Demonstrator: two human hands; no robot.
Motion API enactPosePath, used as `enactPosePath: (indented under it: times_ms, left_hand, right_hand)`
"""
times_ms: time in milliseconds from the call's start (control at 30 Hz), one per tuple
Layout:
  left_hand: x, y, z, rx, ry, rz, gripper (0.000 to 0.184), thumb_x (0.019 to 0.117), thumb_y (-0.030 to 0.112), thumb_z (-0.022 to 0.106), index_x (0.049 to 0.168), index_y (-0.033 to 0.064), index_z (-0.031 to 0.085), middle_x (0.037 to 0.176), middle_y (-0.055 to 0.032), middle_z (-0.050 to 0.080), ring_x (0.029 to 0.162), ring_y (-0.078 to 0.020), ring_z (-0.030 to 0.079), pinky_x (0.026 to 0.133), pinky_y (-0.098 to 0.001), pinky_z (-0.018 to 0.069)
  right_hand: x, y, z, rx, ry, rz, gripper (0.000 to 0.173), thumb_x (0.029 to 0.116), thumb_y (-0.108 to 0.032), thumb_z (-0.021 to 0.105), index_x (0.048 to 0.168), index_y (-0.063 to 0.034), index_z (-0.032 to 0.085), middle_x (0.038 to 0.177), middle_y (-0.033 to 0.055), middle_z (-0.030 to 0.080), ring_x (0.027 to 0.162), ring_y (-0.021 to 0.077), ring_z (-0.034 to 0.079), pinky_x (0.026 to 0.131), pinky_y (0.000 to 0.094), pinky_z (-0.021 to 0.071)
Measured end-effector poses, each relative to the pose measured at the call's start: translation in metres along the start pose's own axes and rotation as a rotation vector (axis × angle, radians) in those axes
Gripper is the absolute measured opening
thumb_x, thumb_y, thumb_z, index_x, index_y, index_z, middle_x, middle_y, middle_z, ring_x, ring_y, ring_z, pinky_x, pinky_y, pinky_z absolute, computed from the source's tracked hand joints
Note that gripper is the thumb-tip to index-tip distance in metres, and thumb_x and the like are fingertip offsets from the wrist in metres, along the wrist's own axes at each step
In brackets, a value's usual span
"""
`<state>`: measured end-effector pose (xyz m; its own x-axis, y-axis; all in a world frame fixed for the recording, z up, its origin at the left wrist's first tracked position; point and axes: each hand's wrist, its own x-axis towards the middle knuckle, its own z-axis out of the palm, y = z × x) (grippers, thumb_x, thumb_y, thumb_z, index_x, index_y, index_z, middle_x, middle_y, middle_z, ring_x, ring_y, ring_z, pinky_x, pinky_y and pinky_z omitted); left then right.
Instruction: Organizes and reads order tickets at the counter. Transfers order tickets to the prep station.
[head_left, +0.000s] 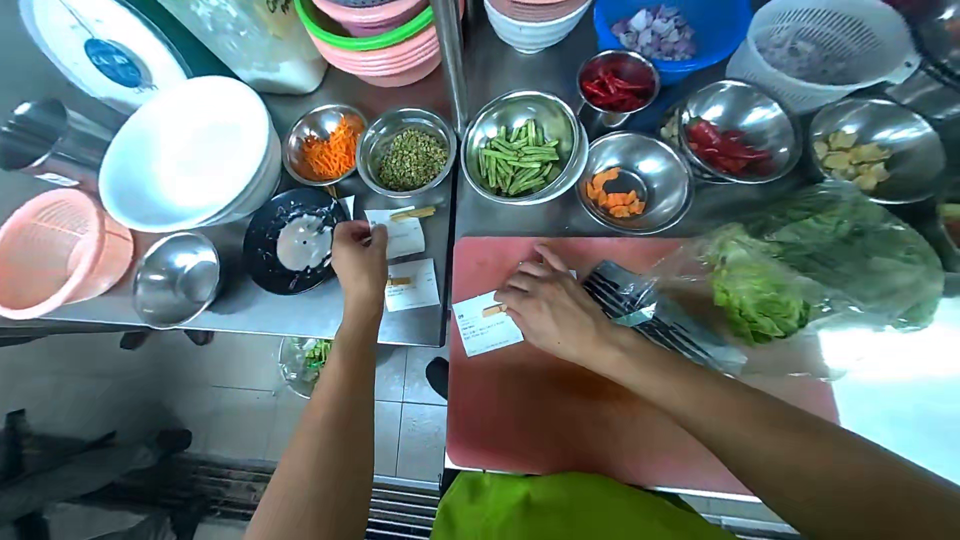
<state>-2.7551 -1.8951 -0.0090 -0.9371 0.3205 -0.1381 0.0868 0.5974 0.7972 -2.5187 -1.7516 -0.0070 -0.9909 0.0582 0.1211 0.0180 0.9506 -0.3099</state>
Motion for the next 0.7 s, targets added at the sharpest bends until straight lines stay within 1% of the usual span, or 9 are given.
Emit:
enactPosePath:
  times_ms: [67, 133, 200, 267, 367, 467, 533, 633, 700]
  left_hand:
    - [-0.008, 0.011, -0.007, 0.194, 0.001, 0.088, 0.049, 0.0996, 0.024, 0.066, 0.137, -0.0057, 0.053, 0.127, -0.0282, 0.063, 0.113, -0.04, 0.065, 0.098, -0.0574, 0.0508]
    - [-0.028, 0.007, -0.017, 0.353, 0.01, 0.23, 0.053, 0.1046, 0.029, 0.057, 0.144, -0.0038, 0.046, 0.141, -0.0288, 0.053, 0.127, -0.0426, 0.057, 0.105, -0.0573, 0.0469]
    - [-0.05, -0.013, -0.019, 0.47, 0.037, 0.414, 0.041, 0.1049, 0.024, 0.054, 0.135, -0.0024, 0.058, 0.139, -0.0253, 0.057, 0.129, -0.0424, 0.055, 0.107, -0.059, 0.045]
    - [-0.066, -0.047, -0.007, 0.529, 0.058, 0.612, 0.029, 0.1009, 0.02, 0.058, 0.122, 0.0058, 0.071, 0.132, -0.0175, 0.065, 0.123, -0.0394, 0.06, 0.101, -0.061, 0.0464]
    - [-0.074, -0.092, 0.006, 0.541, 0.078, 0.703, 0.03, 0.0971, 0.019, 0.062, 0.124, 0.0159, 0.074, 0.135, -0.0091, 0.066, 0.127, -0.0342, 0.06, 0.101, -0.06, 0.0474]
    - [-0.074, -0.112, 0.0, 0.498, 0.119, 0.689, 0.03, 0.0952, 0.018, 0.064, 0.123, 0.02, 0.075, 0.132, -0.0062, 0.068, 0.125, -0.0305, 0.062, 0.1, -0.0556, 0.0499]
    - [-0.072, -0.12, -0.009, 0.428, 0.129, 0.715, 0.03, 0.0949, 0.016, 0.064, 0.122, 0.0184, 0.075, 0.131, -0.0069, 0.069, 0.123, -0.03, 0.064, 0.101, -0.0536, 0.0508]
    - [-0.072, -0.129, -0.027, 0.329, 0.157, 0.8, 0.026, 0.0992, 0.023, 0.061, 0.121, 0.0167, 0.075, 0.131, -0.0063, 0.069, 0.125, -0.0268, 0.063, 0.105, -0.049, 0.0499]
    - [-0.076, -0.136, -0.044, 0.285, 0.226, 0.813, 0.023, 0.1004, 0.027, 0.06, 0.116, 0.0184, 0.075, 0.126, -0.0028, 0.071, 0.121, -0.022, 0.064, 0.103, -0.045, 0.05]
  right_hand:
    - [0.003, 0.0, 0.002, 0.002, 0.02, -0.013, 0.008, 0.0884, -0.012, 0.072, 0.093, -0.0148, 0.077, 0.09, 0.0011, 0.072, 0.102, 0.0251, 0.068, 0.114, 0.0635, 0.0351]
    - [0.005, 0.001, 0.005, 0.035, 0.079, -0.038, 0.011, 0.0926, -0.016, 0.067, 0.095, -0.0176, 0.077, 0.092, -0.002, 0.073, 0.103, 0.0212, 0.068, 0.116, 0.0617, 0.0347]
    - [0.005, 0.003, 0.013, 0.105, 0.202, -0.043, 0.016, 0.0964, -0.02, 0.062, 0.098, -0.0179, 0.078, 0.097, -0.0032, 0.074, 0.104, 0.0175, 0.069, 0.116, 0.0589, 0.0367]
    - [0.007, 0.001, 0.02, 0.18, 0.332, 0.005, 0.018, 0.0974, -0.024, 0.062, 0.1, -0.0176, 0.079, 0.1, -0.0036, 0.075, 0.102, 0.0144, 0.071, 0.115, 0.0567, 0.0408]
    - [0.019, -0.006, 0.027, 0.214, 0.407, 0.127, 0.02, 0.0965, -0.028, 0.063, 0.1, -0.0171, 0.079, 0.1, -0.005, 0.076, 0.1, 0.0109, 0.071, 0.113, 0.053, 0.0454]
    - [0.045, -0.006, 0.031, 0.088, 0.393, 0.134, 0.025, 0.0976, -0.029, 0.059, 0.101, -0.0142, 0.079, 0.1, -0.0005, 0.076, 0.099, 0.0165, 0.073, 0.11, 0.0551, 0.0481]
    - [0.071, -0.01, 0.032, -0.019, 0.355, 0.103, 0.028, 0.0991, -0.027, 0.056, 0.103, -0.0122, 0.079, 0.104, 0.0044, 0.076, 0.101, 0.0223, 0.073, 0.106, 0.0538, 0.0504]
    - [0.115, -0.016, 0.038, -0.116, 0.323, 0.057, 0.026, 0.0985, -0.021, 0.057, 0.104, -0.0091, 0.078, 0.107, 0.0109, 0.074, 0.103, 0.0315, 0.071, 0.091, 0.0501, 0.0579]
    - [0.135, -0.019, 0.039, -0.113, 0.266, 0.06, 0.021, 0.0981, -0.02, 0.061, 0.106, -0.0104, 0.078, 0.111, 0.0109, 0.072, 0.105, 0.0314, 0.07, 0.086, 0.0478, 0.0592]
